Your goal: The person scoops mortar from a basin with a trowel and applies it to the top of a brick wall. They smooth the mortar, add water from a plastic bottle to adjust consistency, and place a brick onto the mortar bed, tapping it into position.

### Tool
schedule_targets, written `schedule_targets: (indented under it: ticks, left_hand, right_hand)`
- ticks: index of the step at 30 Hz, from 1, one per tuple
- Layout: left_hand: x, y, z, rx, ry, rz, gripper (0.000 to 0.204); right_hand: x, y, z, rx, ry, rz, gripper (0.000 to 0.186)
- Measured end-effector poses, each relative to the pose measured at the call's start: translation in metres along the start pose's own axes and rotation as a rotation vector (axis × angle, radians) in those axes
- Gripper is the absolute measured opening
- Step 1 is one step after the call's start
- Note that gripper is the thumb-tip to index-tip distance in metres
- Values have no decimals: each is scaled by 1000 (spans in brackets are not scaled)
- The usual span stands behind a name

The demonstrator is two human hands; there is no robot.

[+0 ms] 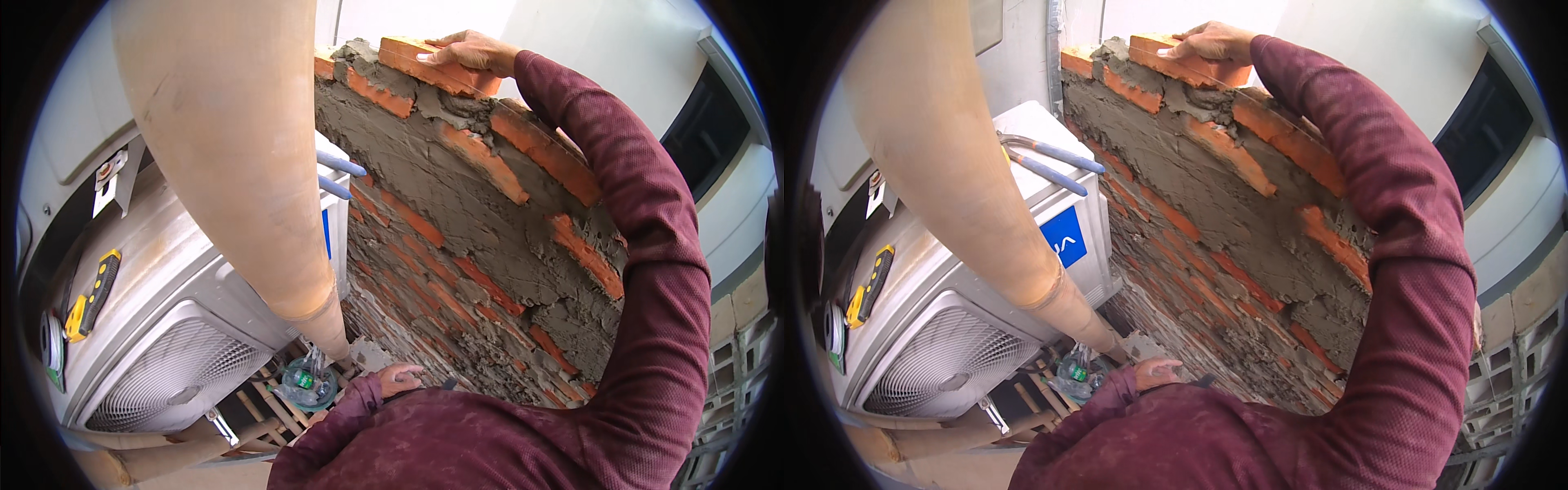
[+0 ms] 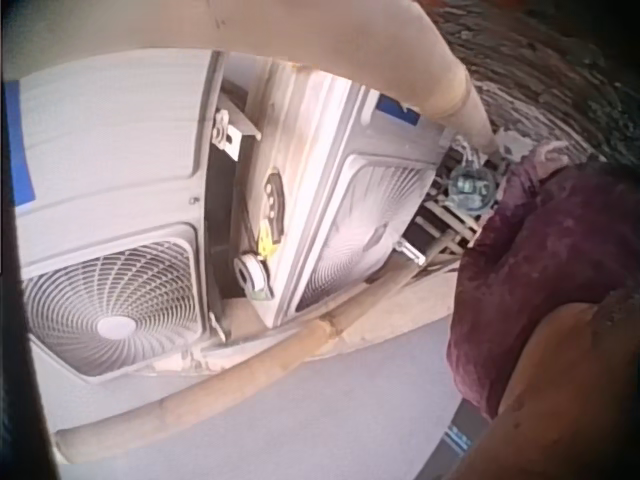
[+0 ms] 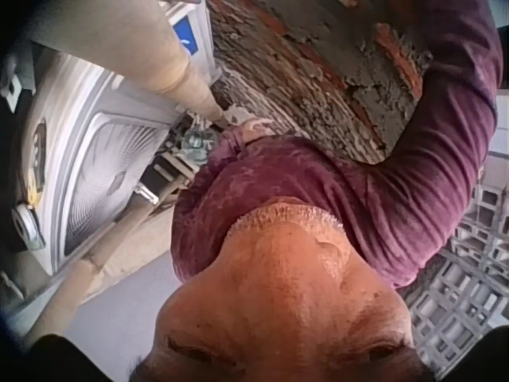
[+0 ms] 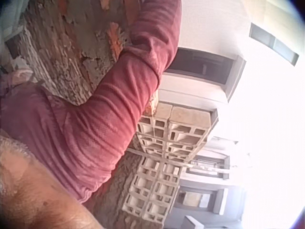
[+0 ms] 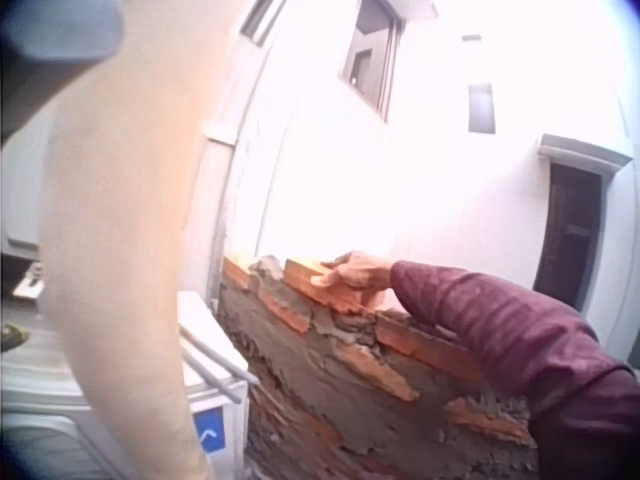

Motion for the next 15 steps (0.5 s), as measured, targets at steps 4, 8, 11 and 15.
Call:
schedule_targets:
  ticks: [4,8,11,15]
  left_hand:
    - [23,-8,9,-26,16,-6,61]
    - [17,-9,10,-12,2,31,62]
    - [16,-11,10,13,-34,68,63]
    - [24,-20,10,51,-30,85,66]
  right_hand:
    - [7,-6,0,6,-13,14,84]
    - [5,-10,-3,-33,8,22,86]
    - [6,-18,-5,-49,34,62,89]
    - [8,-18,-6,-43,41,48,92]
Point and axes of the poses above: each hand's wrist, its own y-axis away from the middle knuckle, its own z-axis out of the back of the hand, x = y × z, the point moved 4 cm from there along -y, towards the middle knuckle, and after that the axes turned 9 degrees about y, right-handed, at the moved point
